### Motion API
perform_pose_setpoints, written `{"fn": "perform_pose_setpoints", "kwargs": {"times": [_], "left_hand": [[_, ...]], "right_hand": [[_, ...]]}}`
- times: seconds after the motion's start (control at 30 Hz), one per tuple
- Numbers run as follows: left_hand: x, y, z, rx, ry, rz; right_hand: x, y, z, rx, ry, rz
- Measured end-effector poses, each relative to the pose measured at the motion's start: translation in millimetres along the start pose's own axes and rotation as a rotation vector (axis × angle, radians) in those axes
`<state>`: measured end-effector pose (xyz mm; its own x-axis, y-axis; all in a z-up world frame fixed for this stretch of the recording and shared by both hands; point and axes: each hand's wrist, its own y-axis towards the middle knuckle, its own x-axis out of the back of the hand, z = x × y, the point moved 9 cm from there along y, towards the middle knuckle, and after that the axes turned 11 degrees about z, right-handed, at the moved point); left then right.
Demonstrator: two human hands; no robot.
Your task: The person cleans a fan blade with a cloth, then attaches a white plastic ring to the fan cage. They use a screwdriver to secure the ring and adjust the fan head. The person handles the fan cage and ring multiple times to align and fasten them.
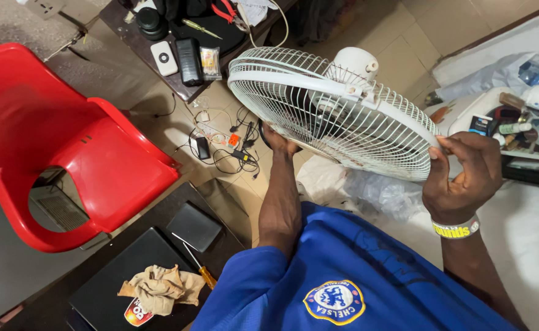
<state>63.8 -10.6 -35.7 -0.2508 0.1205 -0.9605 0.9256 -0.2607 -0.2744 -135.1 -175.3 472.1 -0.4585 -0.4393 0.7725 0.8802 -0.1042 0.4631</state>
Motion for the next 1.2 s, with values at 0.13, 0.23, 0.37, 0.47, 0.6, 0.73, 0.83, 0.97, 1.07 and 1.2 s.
{"fn": "perform_pose_setpoints", "kwargs": {"times": [0.13, 0.23, 0.37, 0.47, 0.6, 0.73, 0.83, 0.97, 1.07, 1.2], "left_hand": [[10.3, 7.2, -2.5, -0.033, 0.004, 0.078], [22.6, 10.6, -1.5, -0.005, 0.008, 0.001], [29.1, 11.3, 5.9, 0.028, -0.027, -0.010], [32.1, 10.3, 8.1, 0.045, -0.058, 0.000], [33.5, 8.2, 11.0, 0.086, -0.082, -0.046], [29.9, 6.0, 9.5, 0.085, -0.079, -0.002], [26.6, -1.8, 6.9, 0.054, -0.150, 0.096], [20.6, -23.3, -3.0, 0.041, -0.103, 0.138], [9.3, -41.9, -11.2, 0.029, -0.126, 0.083], [-1.4, -60.7, -21.8, -0.004, -0.094, 0.129]], "right_hand": [[-1.1, -0.6, 2.9, 0.053, -0.049, 0.005], [-0.5, 1.6, 9.0, 0.113, -0.143, 0.029], [-2.2, 3.6, 16.1, 0.187, -0.196, 0.044], [-4.9, 3.1, 17.5, 0.215, -0.197, 0.043], [-5.8, -1.1, 18.6, 0.220, -0.222, 0.042], [-9.7, -9.7, 18.4, 0.226, -0.266, 0.034], [-12.0, -17.2, 21.0, 0.253, -0.262, 0.025], [-10.9, -22.6, 22.0, 0.216, -0.110, 0.049], [-6.4, -32.0, 35.9, 0.250, -0.167, 0.002], [-1.4, -45.7, 41.2, 0.248, -0.045, -0.007]]}}
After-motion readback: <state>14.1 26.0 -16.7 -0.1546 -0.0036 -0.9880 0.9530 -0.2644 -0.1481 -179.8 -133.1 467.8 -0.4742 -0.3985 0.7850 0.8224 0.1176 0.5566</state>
